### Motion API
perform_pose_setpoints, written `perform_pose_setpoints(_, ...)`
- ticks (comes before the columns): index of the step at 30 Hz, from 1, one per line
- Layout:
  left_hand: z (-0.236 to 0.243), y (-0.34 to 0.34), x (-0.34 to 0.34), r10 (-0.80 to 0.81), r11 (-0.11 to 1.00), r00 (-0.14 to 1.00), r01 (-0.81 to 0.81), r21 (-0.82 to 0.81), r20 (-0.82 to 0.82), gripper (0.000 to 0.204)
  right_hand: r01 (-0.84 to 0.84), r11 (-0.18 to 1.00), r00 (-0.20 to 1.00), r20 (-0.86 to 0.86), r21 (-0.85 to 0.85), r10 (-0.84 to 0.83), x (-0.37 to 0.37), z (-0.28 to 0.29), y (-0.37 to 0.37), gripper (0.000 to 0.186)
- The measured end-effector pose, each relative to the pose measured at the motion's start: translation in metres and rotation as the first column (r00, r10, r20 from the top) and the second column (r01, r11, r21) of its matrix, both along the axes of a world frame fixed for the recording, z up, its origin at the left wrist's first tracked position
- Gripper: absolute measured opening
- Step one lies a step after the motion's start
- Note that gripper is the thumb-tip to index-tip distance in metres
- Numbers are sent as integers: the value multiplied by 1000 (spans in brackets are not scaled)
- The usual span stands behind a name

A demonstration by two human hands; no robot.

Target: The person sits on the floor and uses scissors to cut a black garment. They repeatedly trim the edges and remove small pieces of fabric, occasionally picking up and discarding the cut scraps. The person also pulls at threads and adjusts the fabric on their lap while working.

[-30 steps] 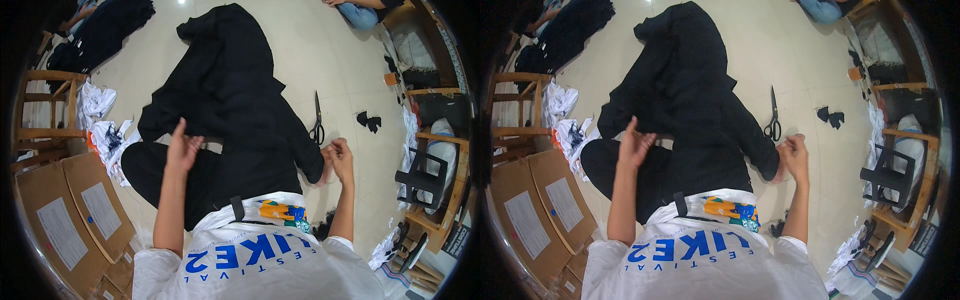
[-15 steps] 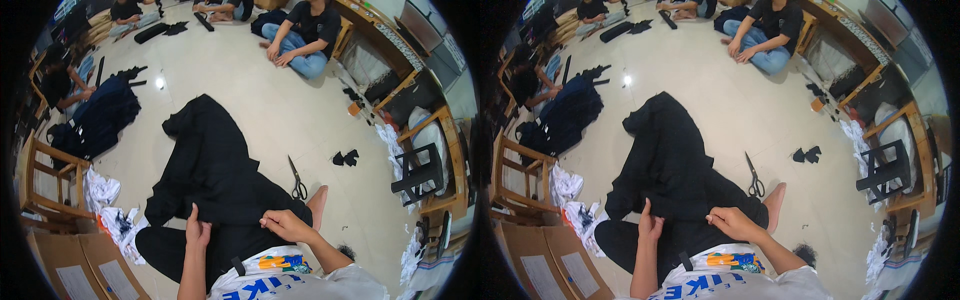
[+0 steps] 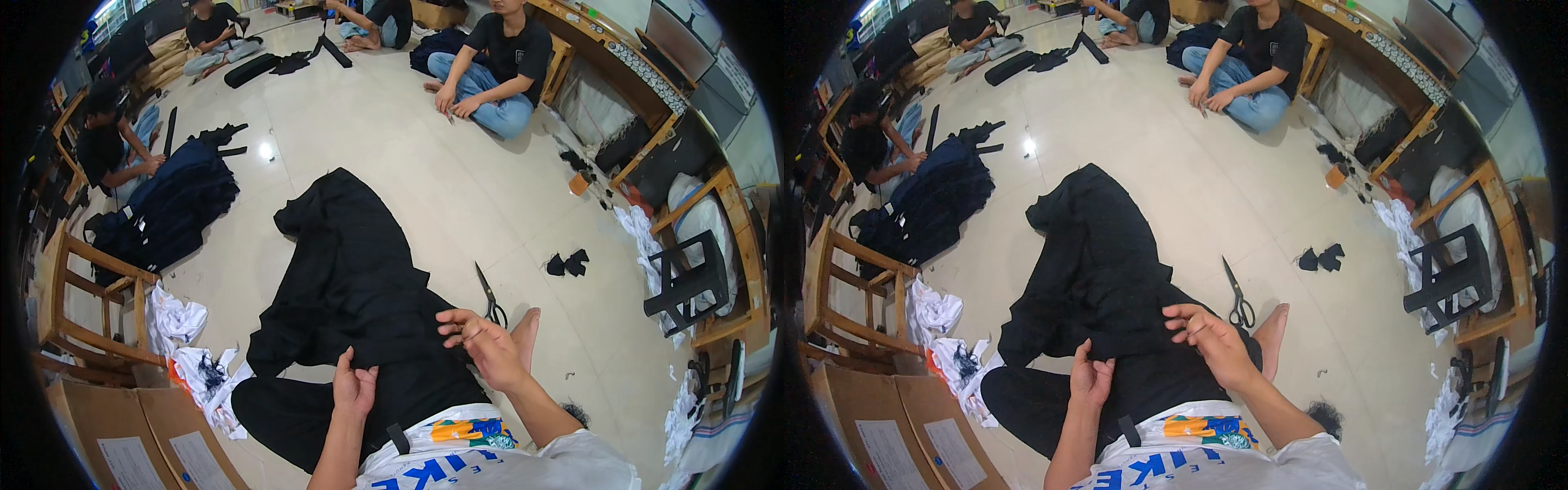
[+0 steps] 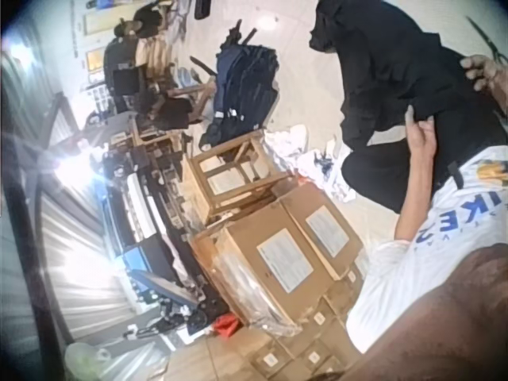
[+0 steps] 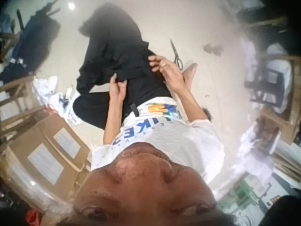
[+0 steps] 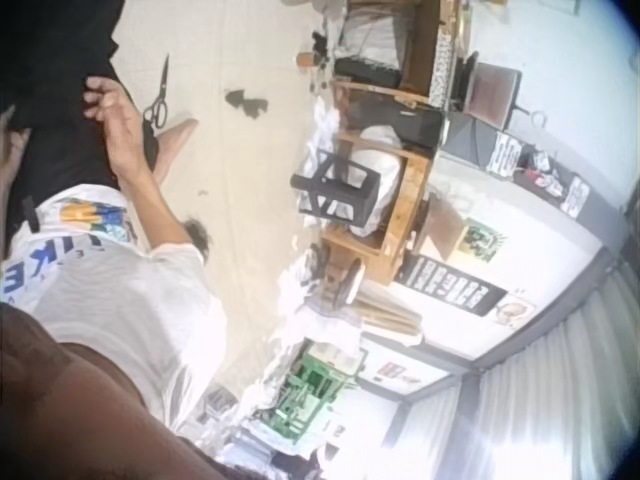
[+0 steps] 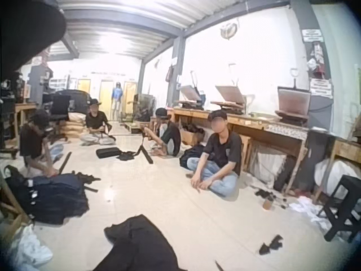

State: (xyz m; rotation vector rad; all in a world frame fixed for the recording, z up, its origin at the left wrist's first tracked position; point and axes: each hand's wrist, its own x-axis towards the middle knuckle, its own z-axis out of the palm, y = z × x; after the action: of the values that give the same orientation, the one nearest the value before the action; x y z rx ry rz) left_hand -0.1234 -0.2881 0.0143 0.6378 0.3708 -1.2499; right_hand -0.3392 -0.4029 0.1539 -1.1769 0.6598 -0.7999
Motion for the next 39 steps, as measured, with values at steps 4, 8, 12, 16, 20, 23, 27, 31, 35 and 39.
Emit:
perform_pose_setpoints(4, -3, 2, -5, -7, 998, 1000, 8, 56, -17, 29, 95, 953, 980, 141, 287, -140, 10, -5, -5, 32)
perform_pose_setpoints(8, 4, 7, -16, 13, 996, 1000, -13, 86, 8, 29, 62, 998, 945, -324, 30, -49, 13, -22, -12, 28)
perform_pose_setpoints(12, 19, 8, -20, 41, 989, 996, -51, 135, 82, 33, -276, 803, 702, -682, -528, -206, 9, -26, -5, 33)
perform_pose_setpoints(16, 30, 4, -24, 44, 980, 995, -60, 191, 88, 38, -559, 768, 502, -865, -312, 14, 4, -17, 2, 43)
perform_pose_setpoints(20, 35, 1, -26, -167, 980, 982, 156, 122, 86, 37, -381, 752, 704, -696, -539, -142, 8, -17, 8, 41)
perform_pose_setpoints(23, 36, 0, -29, -239, 968, 969, 233, 93, 56, 28, -247, 798, 803, -577, -549, -149, 16, -26, 17, 43)
perform_pose_setpoints(27, 40, -3, -28, -178, 981, 981, 170, 93, 80, 29, -96, 927, 839, -530, -363, -121, 20, -39, 32, 51)
perform_pose_setpoints(31, 48, -7, -18, -45, 998, 977, 36, 45, 206, 34, -36, 973, 885, -460, -228, -75, 9, -40, 29, 52)
perform_pose_setpoints(35, 53, -1, -19, -141, 990, 986, 142, -8, 90, 40, -65, 993, 920, -391, -102, 20, -11, -25, 21, 53)
perform_pose_setpoints(39, 45, -3, -18, -112, 993, 994, 111, -45, -14, 40, -182, 976, 908, -401, -121, 119, -13, -8, 28, 52)
